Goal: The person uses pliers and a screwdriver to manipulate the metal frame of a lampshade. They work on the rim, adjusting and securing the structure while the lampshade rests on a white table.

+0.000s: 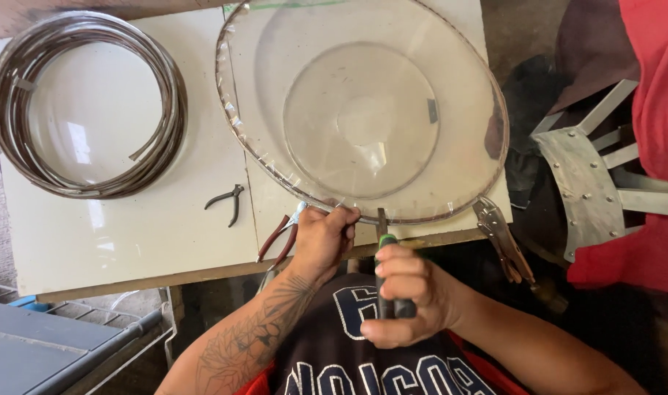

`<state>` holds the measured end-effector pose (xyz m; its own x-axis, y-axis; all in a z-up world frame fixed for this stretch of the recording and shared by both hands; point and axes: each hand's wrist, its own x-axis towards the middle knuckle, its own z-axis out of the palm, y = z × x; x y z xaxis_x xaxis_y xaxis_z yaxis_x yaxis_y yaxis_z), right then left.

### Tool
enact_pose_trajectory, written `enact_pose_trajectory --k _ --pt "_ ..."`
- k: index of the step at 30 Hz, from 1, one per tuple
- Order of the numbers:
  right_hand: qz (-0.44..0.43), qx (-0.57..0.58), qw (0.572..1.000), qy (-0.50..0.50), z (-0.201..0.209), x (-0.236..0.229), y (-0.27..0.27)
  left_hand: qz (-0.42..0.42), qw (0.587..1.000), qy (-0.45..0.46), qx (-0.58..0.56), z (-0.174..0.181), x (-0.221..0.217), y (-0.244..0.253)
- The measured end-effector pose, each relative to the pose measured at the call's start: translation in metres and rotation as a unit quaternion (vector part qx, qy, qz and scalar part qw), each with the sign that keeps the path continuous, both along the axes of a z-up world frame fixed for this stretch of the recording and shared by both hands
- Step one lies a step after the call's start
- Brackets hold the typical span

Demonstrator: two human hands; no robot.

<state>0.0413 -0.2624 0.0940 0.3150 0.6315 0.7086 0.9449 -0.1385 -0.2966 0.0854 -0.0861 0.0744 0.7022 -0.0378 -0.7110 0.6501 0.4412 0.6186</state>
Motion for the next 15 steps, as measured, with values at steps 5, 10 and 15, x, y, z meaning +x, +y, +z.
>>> enact_pose_trajectory --k 5,10,15 --pt "-0.016 0.04 0.999 -0.016 0.02 0.004 0.003 0.006 1.0 -0.015 0.01 0.01 0.004 -0.002" --pt "-0.094 0.116 0.987 0.065 0.038 0.001 0.002 0.0 1.0 -0.007 0.003 0.011 0.003 0.0" --pt "-0.084 0.118 0.984 0.104 0.031 -0.004 -0.005 0.0 1.0 -0.004 -0.002 0.006 0.001 0.001"
